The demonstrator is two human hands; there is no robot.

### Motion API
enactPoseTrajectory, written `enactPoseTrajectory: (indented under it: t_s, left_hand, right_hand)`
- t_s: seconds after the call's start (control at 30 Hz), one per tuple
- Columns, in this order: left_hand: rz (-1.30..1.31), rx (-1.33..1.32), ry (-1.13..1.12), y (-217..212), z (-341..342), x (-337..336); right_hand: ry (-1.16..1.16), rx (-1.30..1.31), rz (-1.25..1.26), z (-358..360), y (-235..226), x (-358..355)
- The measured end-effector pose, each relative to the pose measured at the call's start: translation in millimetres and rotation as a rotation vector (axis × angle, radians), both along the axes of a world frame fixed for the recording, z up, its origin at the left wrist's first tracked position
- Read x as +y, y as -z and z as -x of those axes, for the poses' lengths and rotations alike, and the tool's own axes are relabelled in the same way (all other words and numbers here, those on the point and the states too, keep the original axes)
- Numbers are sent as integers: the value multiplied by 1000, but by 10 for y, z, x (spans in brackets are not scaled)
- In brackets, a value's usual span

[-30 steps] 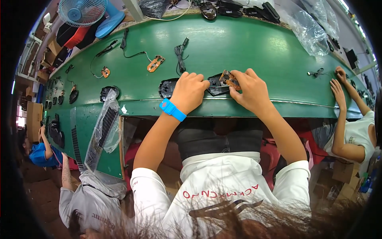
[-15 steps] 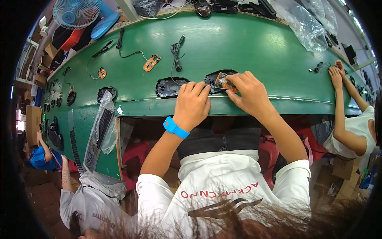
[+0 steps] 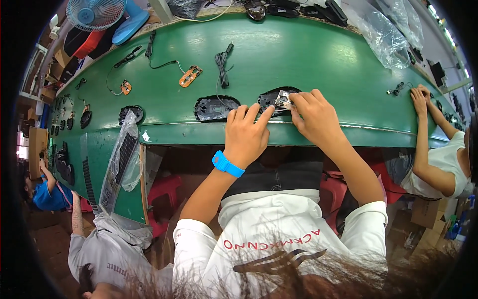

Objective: Assembling internal circuit boards and plastic housing components for computer mice at a manufacturing station.

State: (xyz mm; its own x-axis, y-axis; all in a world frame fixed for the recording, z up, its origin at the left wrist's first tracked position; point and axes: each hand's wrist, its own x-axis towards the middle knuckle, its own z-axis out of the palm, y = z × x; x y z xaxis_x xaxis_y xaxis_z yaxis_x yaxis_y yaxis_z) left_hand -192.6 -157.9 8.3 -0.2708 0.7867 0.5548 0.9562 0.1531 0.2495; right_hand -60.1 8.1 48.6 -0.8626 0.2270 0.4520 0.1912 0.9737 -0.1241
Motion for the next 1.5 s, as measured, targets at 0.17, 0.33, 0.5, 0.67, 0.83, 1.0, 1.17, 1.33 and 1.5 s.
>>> enactPoseTrajectory:
  t_s: [0.17, 0.33, 0.5, 0.67, 0.83, 1.0, 1.17, 1.33, 1.5]
  left_hand:
    - [8, 6, -24, 58, -73, 37]
    - [23, -24, -36, 64, -101, 58]
    - [48, -32, -21, 41, -99, 58]
    - [66, -14, -18, 59, -83, 47]
    - [52, -16, -23, 64, -102, 32]
    - [54, -46, -4, 79, -99, 23]
    - [64, -30, 2, 73, -88, 9]
    - [67, -1, 7, 85, -63, 20]
    - [78, 6, 26, 96, -51, 17]
  right_hand:
    - [-52, 46, 4, -12, 17, 27]
    - [-156, 93, 0, 8, 92, 167]
    - [-228, 92, 132, 17, 87, 336]
    - [-366, 94, 199, 84, 57, 443]
    - [-427, 34, 232, 157, 19, 497]
    - [-439, -73, 217, 178, -70, 511]
    - [-497, -92, 145, 157, -79, 529]
    - [-468, -138, 90, 180, -59, 482]
    - [-458, -239, 14, 186, -62, 497]
